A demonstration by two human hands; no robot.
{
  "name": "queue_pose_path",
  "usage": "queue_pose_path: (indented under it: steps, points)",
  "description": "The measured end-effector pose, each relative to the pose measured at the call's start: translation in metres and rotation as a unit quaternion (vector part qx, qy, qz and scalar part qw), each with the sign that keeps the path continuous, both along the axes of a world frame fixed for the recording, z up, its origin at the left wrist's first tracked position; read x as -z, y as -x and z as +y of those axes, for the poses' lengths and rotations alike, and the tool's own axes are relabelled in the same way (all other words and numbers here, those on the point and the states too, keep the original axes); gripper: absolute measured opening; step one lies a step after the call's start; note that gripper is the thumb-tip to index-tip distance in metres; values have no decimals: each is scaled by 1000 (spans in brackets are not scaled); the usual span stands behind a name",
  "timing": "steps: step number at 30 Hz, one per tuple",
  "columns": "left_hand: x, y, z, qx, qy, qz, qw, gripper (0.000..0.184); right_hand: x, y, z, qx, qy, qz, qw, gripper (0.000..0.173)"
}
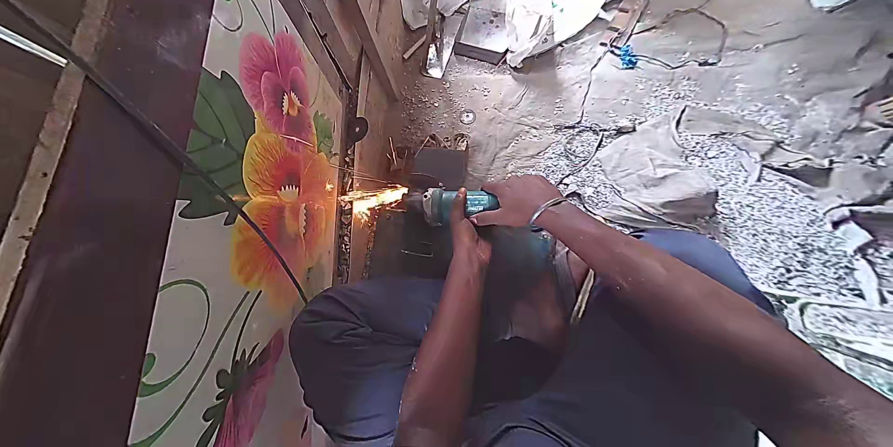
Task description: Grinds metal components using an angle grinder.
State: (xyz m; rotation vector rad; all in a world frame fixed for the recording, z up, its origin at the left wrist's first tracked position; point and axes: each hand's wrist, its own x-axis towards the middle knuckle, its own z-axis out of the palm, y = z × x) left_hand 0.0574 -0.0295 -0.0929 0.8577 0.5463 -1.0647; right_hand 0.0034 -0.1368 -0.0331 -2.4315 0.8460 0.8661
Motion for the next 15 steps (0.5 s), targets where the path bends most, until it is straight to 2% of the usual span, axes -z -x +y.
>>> queue_pose_path:
  steps: [15]
  points:
    - [2, 5, 2, 10, -1, -2, 1000, 28, -2, 8, 5, 12, 1, 0, 1000, 74]
